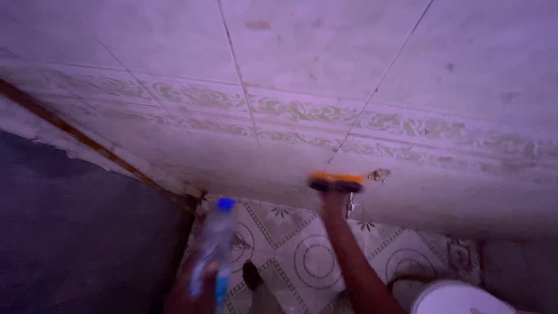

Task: The person scrubs a tiled bathroom wall using a handheld brush and a plastic bottle containing liquid. They repeatedly apply liquid from the bottle onto the brush and scrub the wall surface in a continuous motion.

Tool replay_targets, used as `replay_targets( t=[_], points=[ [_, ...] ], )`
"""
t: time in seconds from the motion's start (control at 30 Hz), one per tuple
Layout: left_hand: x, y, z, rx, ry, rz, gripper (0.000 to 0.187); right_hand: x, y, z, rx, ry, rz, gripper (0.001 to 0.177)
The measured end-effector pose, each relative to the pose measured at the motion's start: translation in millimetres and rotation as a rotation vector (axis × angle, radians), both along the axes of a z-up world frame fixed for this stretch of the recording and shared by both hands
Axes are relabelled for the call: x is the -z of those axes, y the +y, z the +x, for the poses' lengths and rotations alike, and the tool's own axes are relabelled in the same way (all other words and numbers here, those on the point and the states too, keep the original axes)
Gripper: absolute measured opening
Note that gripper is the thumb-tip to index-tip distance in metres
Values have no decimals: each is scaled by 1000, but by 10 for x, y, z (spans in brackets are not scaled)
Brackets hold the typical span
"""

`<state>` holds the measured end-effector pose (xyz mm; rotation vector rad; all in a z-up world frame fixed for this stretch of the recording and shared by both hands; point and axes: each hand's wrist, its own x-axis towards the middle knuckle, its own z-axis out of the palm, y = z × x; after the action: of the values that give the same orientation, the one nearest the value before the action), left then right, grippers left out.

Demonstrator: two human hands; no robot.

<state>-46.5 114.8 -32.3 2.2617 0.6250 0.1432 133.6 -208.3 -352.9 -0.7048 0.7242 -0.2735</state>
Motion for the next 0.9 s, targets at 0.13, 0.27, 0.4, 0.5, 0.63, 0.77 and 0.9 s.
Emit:
replay_targets(
  t=[0.13,0.27,0.4,0.5,0.63,0.77,0.9],
  points=[
    [95,4,86,221,14,-37,61,-616,746,135,-69,-206,-20,45],
    [160,283,312,327,30,-3,62,-1241,787,63,169,-362,-478,44],
    [43,527,638,434,35,100,56,-1183,911,79,296,-187,-508,32],
    [-282,444,829,582,7,298,48,-939,1338,170,22,-181,-160,26],
    [-926,105,1187,839,99,545,54,-816,1732,602,43,-545,63,25],
    [-1187,-501,1675,889,-228,788,16,-588,1686,568,27,-503,484,23],
    [-1138,-972,2044,817,-179,926,12,-451,1373,535,-53,-322,737,25]
  ],
)
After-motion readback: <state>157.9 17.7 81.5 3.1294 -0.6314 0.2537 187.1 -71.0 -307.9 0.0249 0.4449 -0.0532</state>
